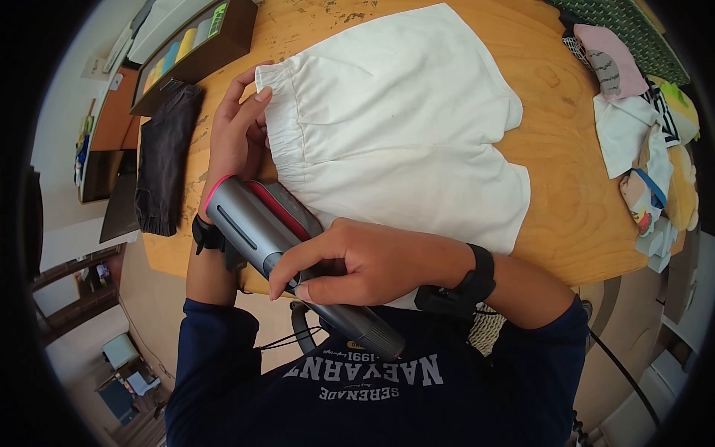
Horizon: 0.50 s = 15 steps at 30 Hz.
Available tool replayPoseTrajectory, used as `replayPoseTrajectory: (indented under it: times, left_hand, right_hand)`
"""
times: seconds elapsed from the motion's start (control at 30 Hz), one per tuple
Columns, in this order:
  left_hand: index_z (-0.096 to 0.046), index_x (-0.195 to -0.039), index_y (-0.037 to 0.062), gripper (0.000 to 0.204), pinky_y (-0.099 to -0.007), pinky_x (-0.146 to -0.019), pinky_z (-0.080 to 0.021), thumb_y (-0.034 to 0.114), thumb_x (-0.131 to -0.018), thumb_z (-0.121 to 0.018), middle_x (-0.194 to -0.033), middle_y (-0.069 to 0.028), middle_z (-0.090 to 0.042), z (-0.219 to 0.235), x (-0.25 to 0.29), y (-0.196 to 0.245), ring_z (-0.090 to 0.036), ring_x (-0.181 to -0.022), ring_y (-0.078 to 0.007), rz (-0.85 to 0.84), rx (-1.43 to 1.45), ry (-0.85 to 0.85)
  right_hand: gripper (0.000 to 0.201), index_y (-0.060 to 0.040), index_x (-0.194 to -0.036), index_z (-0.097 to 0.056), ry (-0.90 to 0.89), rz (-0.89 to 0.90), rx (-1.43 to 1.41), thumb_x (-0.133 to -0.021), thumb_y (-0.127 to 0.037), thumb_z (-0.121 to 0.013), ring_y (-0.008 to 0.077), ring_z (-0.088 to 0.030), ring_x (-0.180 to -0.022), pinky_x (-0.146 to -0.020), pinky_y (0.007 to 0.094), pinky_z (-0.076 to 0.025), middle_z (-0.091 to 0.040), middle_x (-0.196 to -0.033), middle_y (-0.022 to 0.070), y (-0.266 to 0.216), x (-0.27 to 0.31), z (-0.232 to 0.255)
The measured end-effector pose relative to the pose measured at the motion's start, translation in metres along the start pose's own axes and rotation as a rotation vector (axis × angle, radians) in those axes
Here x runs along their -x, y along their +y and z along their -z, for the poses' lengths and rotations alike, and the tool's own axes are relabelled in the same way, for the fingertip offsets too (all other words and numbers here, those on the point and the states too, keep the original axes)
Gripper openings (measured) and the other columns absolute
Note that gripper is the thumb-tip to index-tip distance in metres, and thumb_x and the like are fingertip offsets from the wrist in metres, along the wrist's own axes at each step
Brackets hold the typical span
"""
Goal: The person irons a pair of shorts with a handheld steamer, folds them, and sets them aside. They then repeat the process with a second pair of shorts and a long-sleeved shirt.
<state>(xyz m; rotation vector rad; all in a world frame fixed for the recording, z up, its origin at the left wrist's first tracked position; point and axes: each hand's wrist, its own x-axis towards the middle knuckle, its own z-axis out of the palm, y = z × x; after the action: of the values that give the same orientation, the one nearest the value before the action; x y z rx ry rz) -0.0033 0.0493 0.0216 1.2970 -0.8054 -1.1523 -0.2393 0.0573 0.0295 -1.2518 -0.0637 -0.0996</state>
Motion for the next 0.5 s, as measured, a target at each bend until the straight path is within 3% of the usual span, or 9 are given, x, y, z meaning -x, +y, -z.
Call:
replayPoseTrajectory:
  times: [0.5]
  left_hand:
    - [-0.052, -0.136, 0.0048, 0.046, -0.0230, -0.051, -0.042, 0.016, -0.095, -0.070, -0.084, -0.0005, -0.067, -0.0012, 0.0009, 0.0013, -0.055, -0.059, -0.0066, 0.001, -0.034, 0.022]
  right_hand:
    - [0.024, -0.0066, -0.119, -0.071, 0.017, 0.046, 0.016, -0.099, -0.012, -0.060, 0.0117, -0.066, -0.069, -0.065, 0.0268, -0.049, -0.073, -0.085, 0.0051, 0.0013, -0.0007, -0.0011]
